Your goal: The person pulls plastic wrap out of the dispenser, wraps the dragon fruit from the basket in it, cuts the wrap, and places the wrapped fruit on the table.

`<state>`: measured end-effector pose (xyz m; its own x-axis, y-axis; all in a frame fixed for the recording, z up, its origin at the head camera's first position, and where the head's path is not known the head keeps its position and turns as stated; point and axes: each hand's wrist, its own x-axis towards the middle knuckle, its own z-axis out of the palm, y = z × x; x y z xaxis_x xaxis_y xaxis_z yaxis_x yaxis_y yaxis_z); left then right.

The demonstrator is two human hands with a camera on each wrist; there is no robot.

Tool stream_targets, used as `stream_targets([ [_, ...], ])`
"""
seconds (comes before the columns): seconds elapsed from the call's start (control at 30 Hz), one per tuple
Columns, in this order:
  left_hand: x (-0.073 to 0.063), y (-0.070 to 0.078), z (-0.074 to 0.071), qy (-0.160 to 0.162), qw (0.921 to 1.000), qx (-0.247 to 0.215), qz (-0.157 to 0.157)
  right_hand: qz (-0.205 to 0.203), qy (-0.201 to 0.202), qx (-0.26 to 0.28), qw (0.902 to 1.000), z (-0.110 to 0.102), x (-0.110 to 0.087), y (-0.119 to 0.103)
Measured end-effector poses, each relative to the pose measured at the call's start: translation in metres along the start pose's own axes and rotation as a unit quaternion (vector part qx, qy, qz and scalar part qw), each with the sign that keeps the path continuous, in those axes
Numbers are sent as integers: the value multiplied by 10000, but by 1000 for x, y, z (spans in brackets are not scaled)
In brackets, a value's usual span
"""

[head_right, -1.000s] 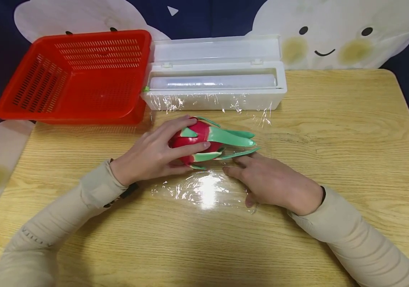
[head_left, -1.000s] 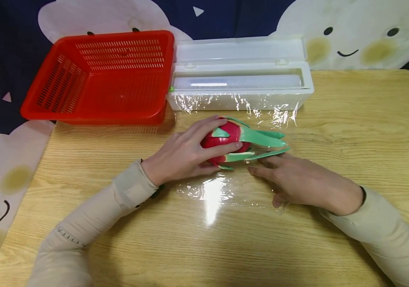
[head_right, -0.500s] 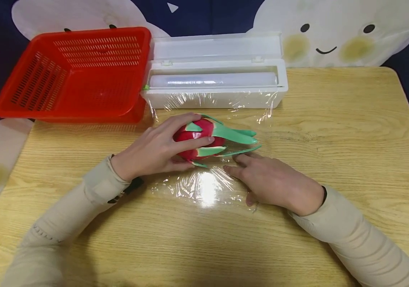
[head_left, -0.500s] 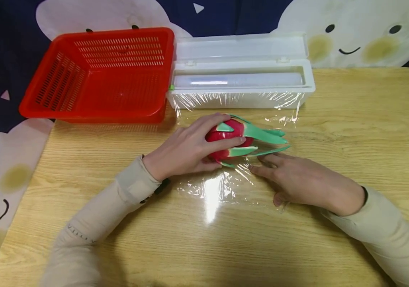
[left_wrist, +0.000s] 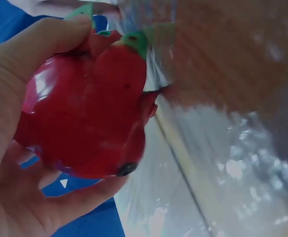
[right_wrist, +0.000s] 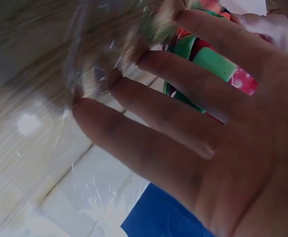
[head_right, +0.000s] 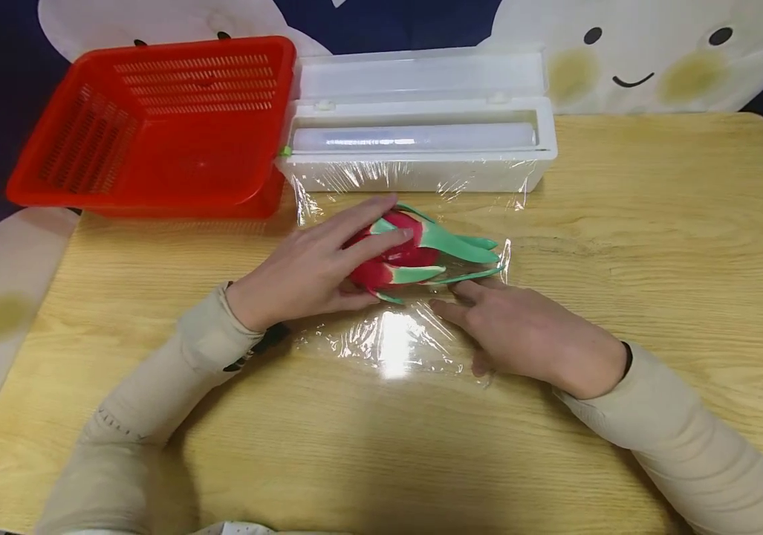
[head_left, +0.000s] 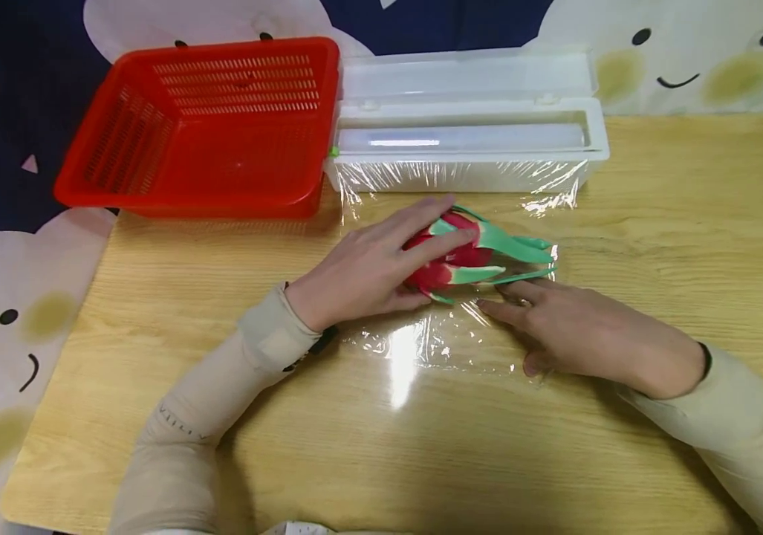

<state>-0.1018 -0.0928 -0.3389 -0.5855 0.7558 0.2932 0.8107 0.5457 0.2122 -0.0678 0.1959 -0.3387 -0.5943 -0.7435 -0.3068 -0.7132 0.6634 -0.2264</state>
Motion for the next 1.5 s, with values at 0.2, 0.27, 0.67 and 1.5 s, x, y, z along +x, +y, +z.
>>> stream_targets([
  [0.2, 5, 1, 5, 41, 10000, -84, -34, -3, 77, -94, 9999, -1, -4, 1],
  [0.27, 5, 1, 5, 49, 9999, -125, -4, -28, 98, -100, 9999, -2, -4, 1],
  [0.67, -1, 2, -2, 110, 9998, -150, -36, -177, 140, -48, 9997, -1, -2, -1],
  [1.5, 0, 3, 4, -334, 9991, -85, -256, -327, 445, -291, 9981, -4, -11, -4],
])
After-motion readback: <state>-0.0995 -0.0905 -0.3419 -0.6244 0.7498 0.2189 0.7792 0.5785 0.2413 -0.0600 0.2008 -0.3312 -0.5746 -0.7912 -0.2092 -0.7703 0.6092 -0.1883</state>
